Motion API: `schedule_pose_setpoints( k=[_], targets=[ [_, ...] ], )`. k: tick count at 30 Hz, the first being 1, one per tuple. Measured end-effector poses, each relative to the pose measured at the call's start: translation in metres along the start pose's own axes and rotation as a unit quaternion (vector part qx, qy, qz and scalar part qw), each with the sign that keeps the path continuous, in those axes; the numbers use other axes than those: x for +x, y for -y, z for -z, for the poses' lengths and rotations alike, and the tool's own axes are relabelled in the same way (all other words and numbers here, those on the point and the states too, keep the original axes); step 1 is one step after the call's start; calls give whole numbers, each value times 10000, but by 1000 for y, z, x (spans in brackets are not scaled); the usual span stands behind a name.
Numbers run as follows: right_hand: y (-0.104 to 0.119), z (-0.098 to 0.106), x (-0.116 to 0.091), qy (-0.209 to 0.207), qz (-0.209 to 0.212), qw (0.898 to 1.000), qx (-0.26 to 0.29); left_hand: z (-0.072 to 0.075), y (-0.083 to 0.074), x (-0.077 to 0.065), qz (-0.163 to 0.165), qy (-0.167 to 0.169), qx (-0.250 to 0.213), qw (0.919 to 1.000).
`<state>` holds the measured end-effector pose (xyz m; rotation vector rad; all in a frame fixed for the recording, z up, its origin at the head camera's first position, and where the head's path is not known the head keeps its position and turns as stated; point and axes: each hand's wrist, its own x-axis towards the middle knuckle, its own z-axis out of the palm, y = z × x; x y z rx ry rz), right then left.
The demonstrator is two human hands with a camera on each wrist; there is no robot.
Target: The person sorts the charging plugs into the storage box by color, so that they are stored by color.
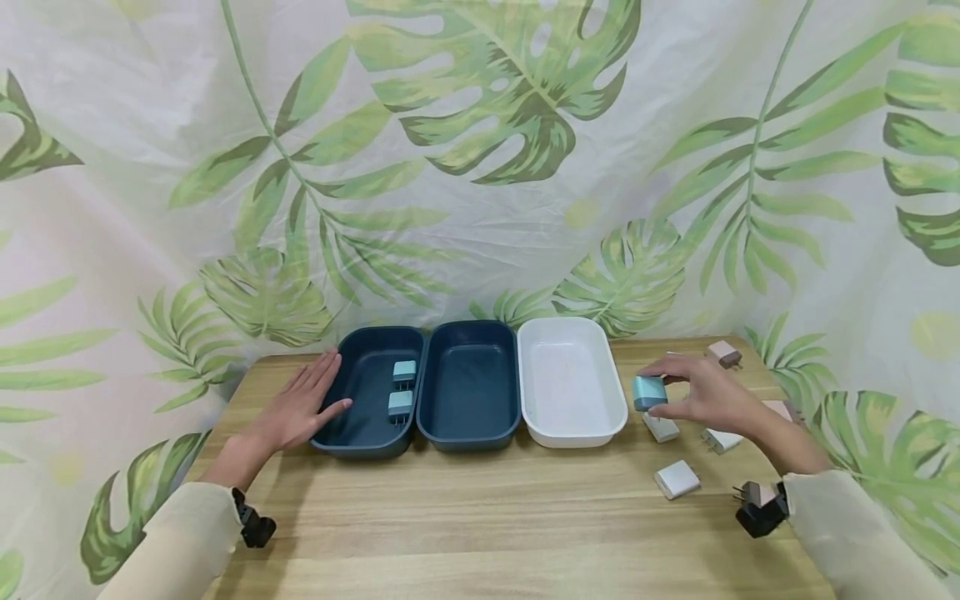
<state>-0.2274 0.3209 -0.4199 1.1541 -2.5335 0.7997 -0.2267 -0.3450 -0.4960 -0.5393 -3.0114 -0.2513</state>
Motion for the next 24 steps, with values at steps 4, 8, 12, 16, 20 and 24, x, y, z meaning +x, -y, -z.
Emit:
schedule_pose_setpoints(
  k=[4, 8, 12, 16, 20, 24],
  targets=[
    [3, -7, 5, 55, 6, 9999, 124, 3, -2, 1, 18, 92, -27, 10000],
    [7, -13, 10, 136, -133, 9997, 172, 4, -3, 1, 92, 214, 39, 9997],
    [11, -20, 16, 161, -219, 9996, 71, 4, -3, 1, 91, 200, 15, 9998],
    [15, -27, 22, 242, -212, 9994, 97, 2, 0, 0, 55, 141, 0, 9999],
    [18, -34, 28, 318, -147, 9992, 212, 1, 2, 1, 19, 81, -32, 10000],
    [24, -39, 35, 411, -157, 9984, 352, 2, 1, 1, -6, 68, -139, 9999]
  ],
)
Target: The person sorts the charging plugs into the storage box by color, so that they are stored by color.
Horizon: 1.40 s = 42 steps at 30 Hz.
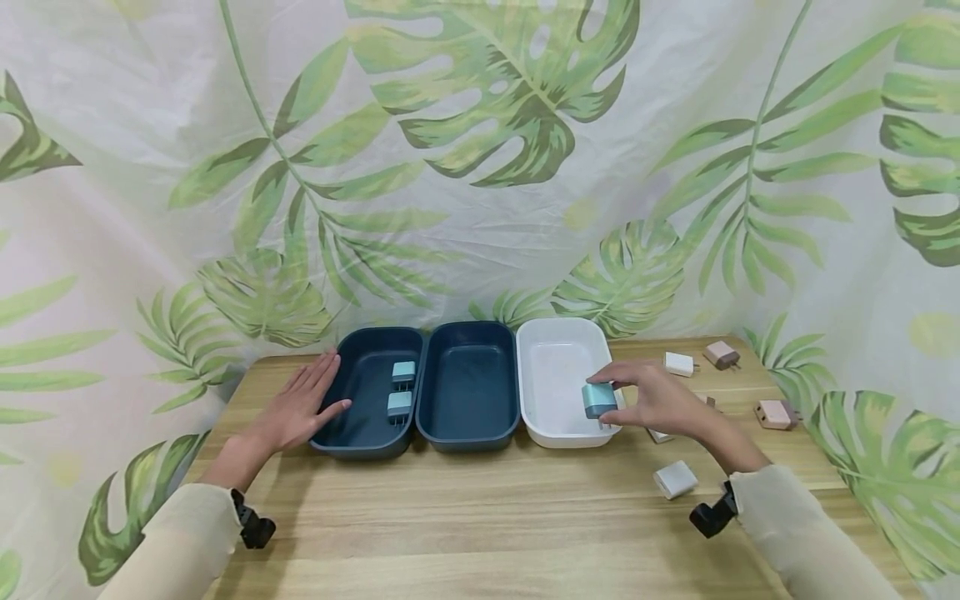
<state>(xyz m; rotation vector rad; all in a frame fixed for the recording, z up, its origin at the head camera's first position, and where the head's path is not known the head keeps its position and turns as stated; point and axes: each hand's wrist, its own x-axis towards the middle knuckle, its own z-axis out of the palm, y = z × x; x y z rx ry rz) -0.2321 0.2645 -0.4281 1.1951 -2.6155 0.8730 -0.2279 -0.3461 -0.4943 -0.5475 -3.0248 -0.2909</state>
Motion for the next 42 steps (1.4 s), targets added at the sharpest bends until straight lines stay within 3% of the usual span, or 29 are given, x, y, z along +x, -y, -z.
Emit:
schedule_pose_setpoints(
  k=[9, 19, 27, 35, 42],
  targets=[
    [17, -9, 15, 198, -224, 9988, 393, 1, 0, 1, 120, 182, 128, 9997],
    [25, -26, 34, 111, 347, 9969, 700, 1, -1, 1, 78, 182, 144, 9997],
    [38, -35, 53, 239, 409, 9943, 954, 0, 0, 0, -4, 101, 39, 9999],
    [49, -50, 73, 193, 651, 9899, 1241, 2, 0, 1, 119, 302, 180, 9993],
    [56, -63, 85, 202, 556, 9886, 1382, 2, 0, 2, 123, 330, 249, 9991]
  ],
)
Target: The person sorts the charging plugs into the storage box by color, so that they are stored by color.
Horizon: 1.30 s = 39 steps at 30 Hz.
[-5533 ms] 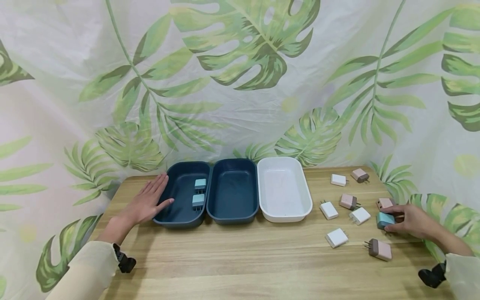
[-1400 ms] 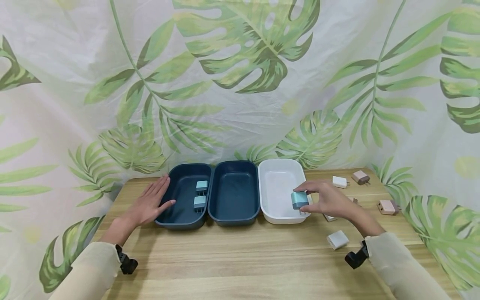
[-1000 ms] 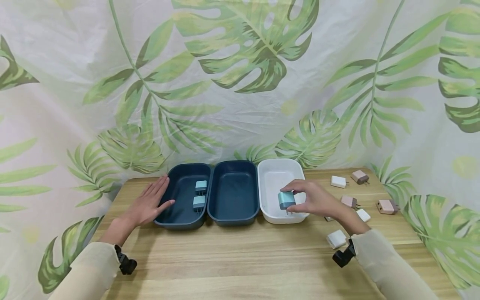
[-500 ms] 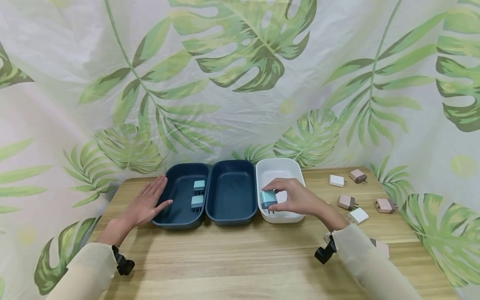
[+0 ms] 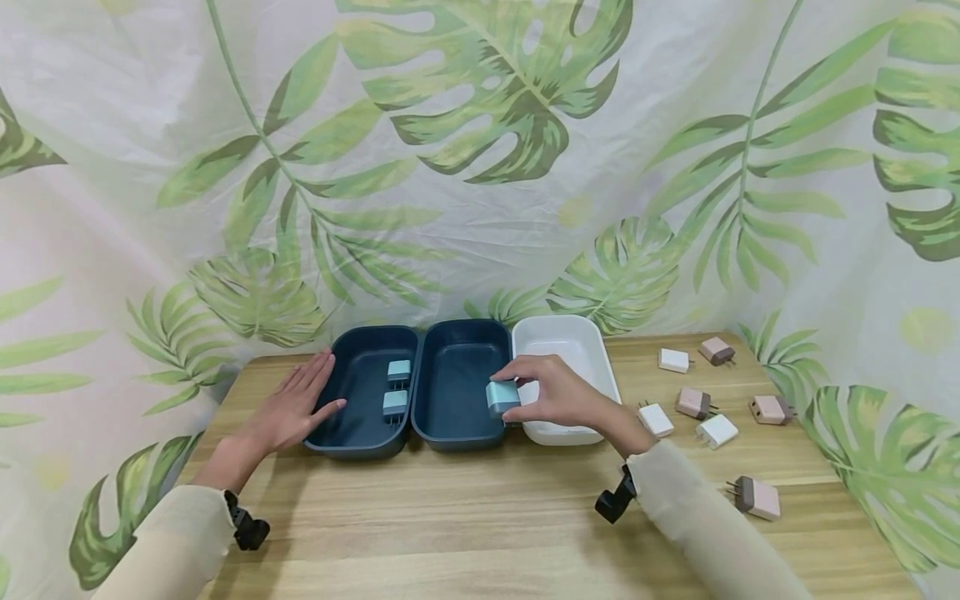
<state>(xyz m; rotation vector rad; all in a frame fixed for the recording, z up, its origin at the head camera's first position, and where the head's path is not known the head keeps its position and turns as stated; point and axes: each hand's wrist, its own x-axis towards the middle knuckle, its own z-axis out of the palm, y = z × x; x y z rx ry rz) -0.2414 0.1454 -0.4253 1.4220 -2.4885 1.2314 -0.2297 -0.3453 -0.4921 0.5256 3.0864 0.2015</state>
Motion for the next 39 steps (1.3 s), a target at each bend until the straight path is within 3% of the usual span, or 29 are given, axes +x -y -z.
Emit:
schedule_pose_setpoints(
  k=[25, 39],
  targets=[
    [7, -49, 43, 104, -213, 9990, 391, -2, 1, 1, 20, 13, -147, 9999],
    [17, -75, 73, 165, -23, 9991, 381, 0, 0, 0, -44, -46, -161, 9999]
  ],
)
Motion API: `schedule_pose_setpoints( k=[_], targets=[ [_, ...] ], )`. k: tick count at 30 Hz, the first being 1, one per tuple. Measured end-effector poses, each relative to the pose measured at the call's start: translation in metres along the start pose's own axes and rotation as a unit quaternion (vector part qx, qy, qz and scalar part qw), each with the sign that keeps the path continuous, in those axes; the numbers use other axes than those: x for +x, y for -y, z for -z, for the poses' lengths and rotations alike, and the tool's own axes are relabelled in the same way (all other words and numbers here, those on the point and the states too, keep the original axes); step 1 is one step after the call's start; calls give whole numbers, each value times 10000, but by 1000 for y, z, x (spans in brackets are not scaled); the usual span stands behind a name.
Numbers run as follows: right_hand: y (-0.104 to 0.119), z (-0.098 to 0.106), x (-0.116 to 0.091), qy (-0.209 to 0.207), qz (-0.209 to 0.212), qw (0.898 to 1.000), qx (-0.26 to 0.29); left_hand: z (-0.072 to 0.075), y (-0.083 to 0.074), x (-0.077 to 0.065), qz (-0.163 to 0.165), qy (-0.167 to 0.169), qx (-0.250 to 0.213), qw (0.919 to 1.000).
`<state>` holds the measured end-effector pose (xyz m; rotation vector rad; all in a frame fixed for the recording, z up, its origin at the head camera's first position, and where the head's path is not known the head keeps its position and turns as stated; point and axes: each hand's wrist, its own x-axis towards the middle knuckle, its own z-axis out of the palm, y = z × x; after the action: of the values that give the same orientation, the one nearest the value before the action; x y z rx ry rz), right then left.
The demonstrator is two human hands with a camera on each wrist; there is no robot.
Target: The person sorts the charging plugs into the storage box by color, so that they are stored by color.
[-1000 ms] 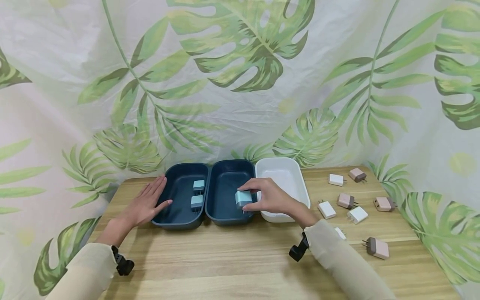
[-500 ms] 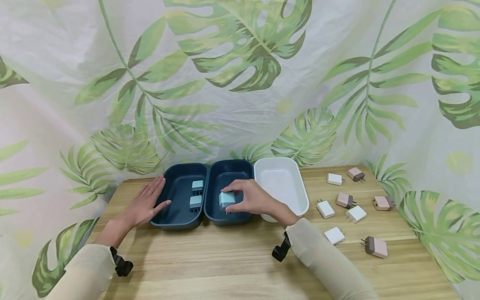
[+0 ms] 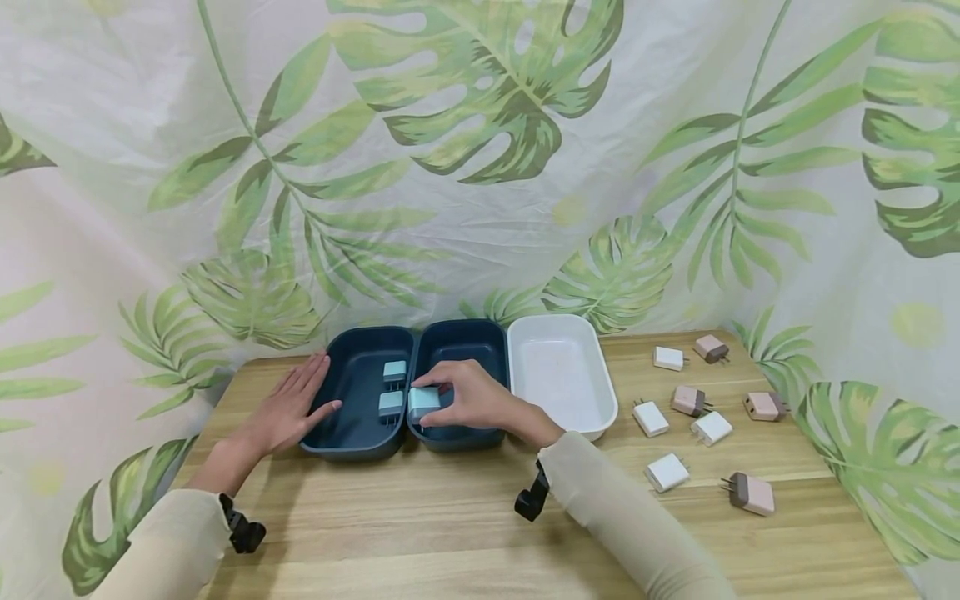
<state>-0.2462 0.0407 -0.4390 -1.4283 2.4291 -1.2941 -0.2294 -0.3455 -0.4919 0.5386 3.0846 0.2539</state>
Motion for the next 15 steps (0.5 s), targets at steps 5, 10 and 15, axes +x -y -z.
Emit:
schedule_pose_setpoints(
  k=[5, 10, 15],
  targets=[
    [4, -10, 12, 82, -31, 10000, 18, -3, 2, -1, -8, -90, 1, 10000],
    [7, -19, 23, 192, -74, 9997, -111, -5, 3, 0, -40, -171, -26, 9998],
    [8, -27, 31, 331, -132, 9991, -211, -2, 2, 1, 22, -35, -12, 10000]
  ],
)
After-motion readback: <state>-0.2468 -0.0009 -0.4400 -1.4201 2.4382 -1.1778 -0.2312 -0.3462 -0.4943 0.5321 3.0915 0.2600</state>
